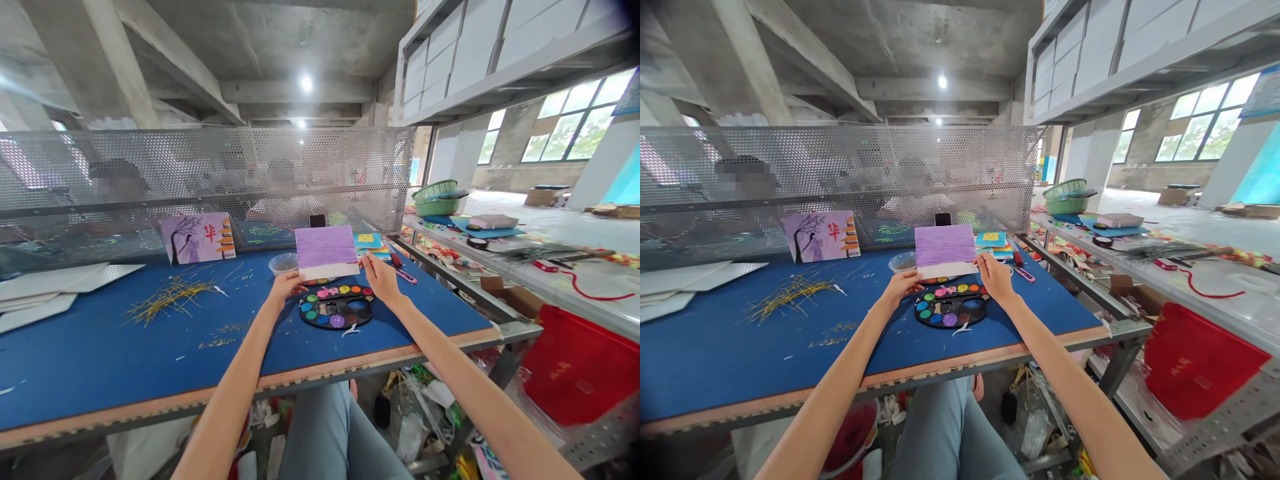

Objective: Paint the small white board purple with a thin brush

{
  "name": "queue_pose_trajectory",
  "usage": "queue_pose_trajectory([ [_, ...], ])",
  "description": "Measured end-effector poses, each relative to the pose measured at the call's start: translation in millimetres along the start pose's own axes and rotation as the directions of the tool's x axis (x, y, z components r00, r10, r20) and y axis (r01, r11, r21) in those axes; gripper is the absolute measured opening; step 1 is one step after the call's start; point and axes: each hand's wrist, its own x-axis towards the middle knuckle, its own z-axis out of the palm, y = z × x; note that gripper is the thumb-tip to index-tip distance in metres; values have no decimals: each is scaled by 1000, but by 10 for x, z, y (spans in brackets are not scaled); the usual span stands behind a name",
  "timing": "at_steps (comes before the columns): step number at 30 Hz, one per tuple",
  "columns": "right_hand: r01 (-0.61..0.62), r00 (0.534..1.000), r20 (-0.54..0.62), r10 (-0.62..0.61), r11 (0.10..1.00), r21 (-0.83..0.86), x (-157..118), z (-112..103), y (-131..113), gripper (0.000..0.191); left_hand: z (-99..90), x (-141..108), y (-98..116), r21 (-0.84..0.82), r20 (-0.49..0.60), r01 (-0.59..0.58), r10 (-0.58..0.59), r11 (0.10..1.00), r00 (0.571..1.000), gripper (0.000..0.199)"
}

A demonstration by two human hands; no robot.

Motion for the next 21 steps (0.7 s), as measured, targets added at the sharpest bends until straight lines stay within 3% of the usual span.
queue_pose_trajectory([
  [21,-9,1000,-2,9,1000,-10,1,15,0,49,0,11,-21,4,-10,-5,5,1000,1000,26],
])
